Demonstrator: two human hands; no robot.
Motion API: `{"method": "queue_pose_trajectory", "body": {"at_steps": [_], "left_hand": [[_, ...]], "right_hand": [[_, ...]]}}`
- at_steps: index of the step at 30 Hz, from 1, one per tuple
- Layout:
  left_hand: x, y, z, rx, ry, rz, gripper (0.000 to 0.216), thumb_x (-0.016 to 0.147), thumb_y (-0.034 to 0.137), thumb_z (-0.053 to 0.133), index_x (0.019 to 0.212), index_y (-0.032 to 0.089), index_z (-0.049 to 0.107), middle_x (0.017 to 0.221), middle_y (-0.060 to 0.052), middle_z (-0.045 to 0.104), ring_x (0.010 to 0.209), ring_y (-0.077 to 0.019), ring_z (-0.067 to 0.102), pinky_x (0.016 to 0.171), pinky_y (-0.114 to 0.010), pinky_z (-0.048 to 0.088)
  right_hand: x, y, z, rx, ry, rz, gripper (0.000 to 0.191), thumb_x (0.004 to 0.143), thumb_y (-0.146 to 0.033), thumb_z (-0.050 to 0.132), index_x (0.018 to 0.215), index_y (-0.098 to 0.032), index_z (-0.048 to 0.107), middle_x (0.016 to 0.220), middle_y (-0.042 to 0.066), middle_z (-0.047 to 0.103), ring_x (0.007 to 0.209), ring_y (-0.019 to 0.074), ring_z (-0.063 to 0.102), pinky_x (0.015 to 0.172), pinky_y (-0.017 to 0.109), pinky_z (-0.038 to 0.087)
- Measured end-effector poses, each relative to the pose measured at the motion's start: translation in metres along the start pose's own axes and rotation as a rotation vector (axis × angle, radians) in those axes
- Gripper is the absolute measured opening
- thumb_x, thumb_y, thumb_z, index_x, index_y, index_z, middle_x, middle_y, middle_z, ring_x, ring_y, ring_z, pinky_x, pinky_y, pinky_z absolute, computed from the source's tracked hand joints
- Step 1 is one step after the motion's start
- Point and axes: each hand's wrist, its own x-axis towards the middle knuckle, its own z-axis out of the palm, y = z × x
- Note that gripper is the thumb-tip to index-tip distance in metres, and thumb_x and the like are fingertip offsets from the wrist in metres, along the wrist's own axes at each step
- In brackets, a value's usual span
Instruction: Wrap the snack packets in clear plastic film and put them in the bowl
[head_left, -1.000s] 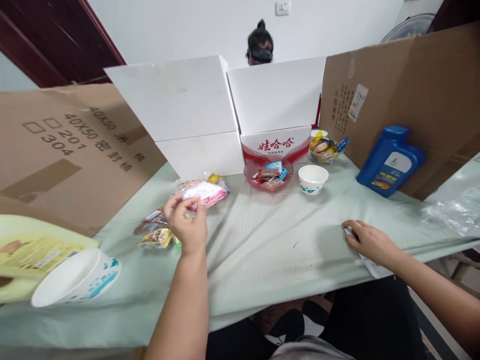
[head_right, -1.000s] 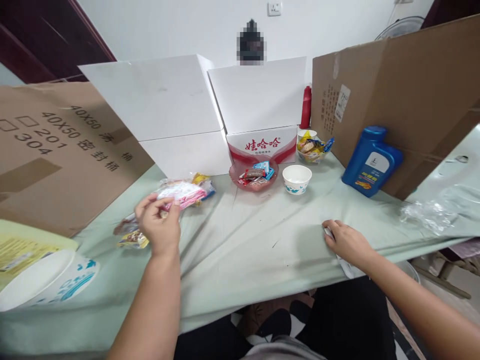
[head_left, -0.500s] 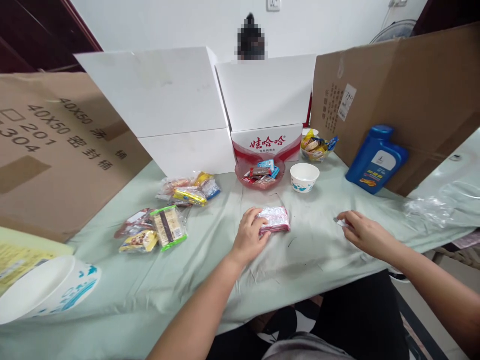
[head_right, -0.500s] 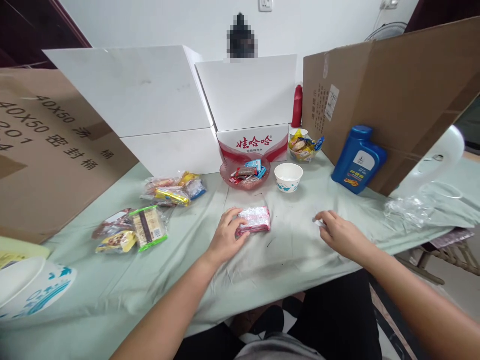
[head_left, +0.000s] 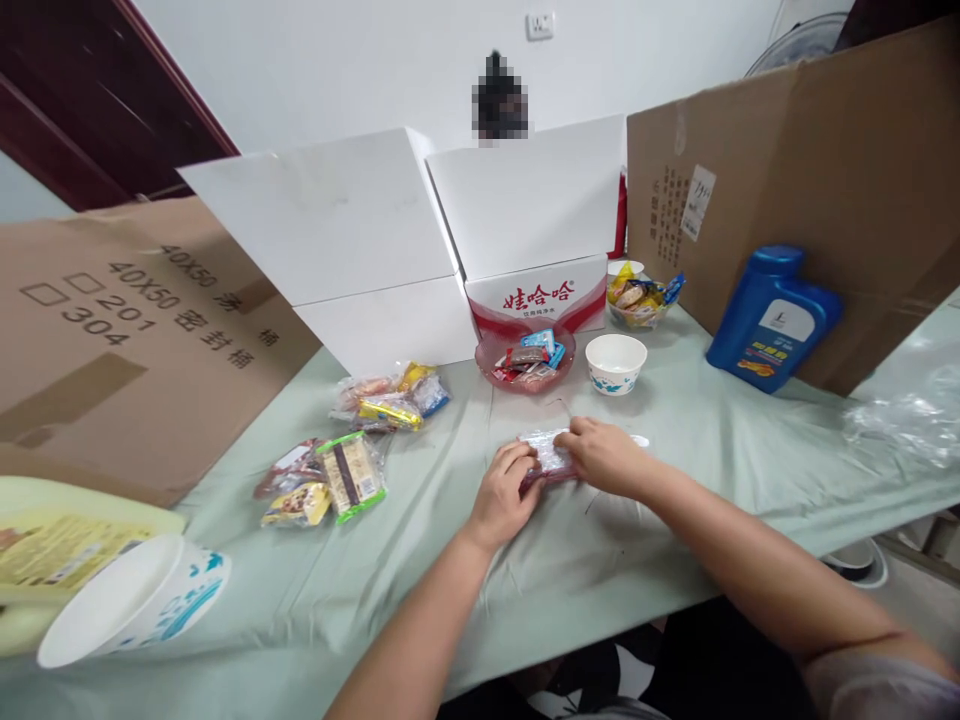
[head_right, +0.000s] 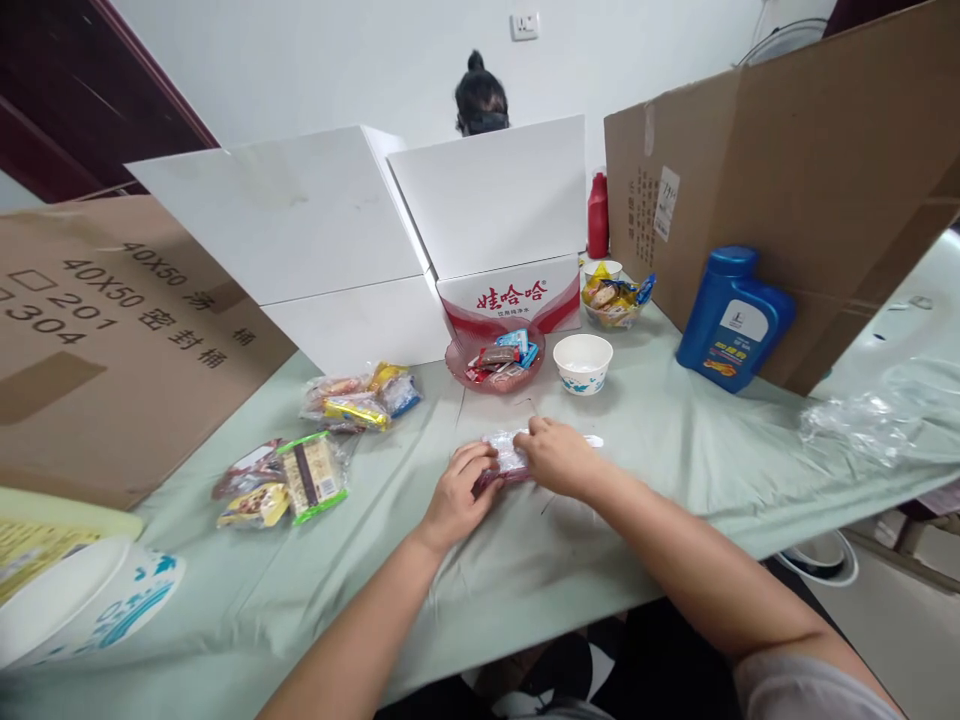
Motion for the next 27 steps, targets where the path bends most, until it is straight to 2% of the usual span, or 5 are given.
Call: {"method": "queue_pose_trajectory", "body": {"at_steps": [7,11,15,20,27], "left_hand": [[0.004,0.004,0.010,0.071,0.065,-0.121,0.051,0.082,0.032,0.069,0.125,0.015,0.048,0.093,-0.007,0.061,0.092,-0.0237,0.055,0.082,-0.040,0.050],[0.011,0.006,0.011,0.040,0.046,-0.163,0.020,0.091,0.029,0.056,0.107,0.018,0.063,0.080,-0.004,0.060,0.081,-0.0205,0.053,0.076,-0.034,0.047],[0.010,0.003,0.009,-0.227,0.132,-0.360,0.013,0.089,0.030,0.055,0.086,0.019,0.063,0.081,-0.003,0.062,0.079,-0.0175,0.056,0.076,-0.030,0.046],[0.001,-0.023,0.008,-0.382,0.431,-0.673,0.015,0.085,0.034,0.053,0.082,0.019,0.053,0.071,0.001,0.056,0.065,-0.0128,0.054,0.063,-0.024,0.045],[0.001,-0.027,-0.011,-0.143,0.626,-0.578,0.024,0.068,0.013,0.056,0.090,0.021,0.051,0.095,-0.003,0.056,0.094,-0.0183,0.056,0.081,-0.030,0.045]], "right_hand": [[-0.027,0.069,0.007,-0.030,-0.011,0.407,0.028,0.091,-0.017,0.046,0.105,-0.015,0.070,0.101,0.016,0.065,0.100,0.0300,0.060,0.082,0.039,0.045],[-0.018,0.038,0.030,0.165,0.339,0.113,0.035,0.091,-0.029,0.056,0.121,-0.012,0.060,0.121,0.018,0.059,0.113,0.0296,0.053,0.095,0.044,0.044],[-0.012,0.003,0.040,0.301,0.372,-0.175,0.047,0.087,-0.032,0.063,0.130,-0.015,0.053,0.119,0.016,0.058,0.106,0.0277,0.053,0.091,0.045,0.048],[-0.015,0.015,0.033,0.448,0.347,-0.127,0.013,0.089,-0.018,0.056,0.094,-0.018,0.068,0.091,0.009,0.061,0.088,0.0212,0.057,0.079,0.035,0.049],[-0.017,0.036,0.036,0.605,0.490,0.144,0.017,0.089,-0.021,0.051,0.101,-0.019,0.062,0.088,0.006,0.062,0.079,0.0185,0.059,0.074,0.033,0.049]]}}
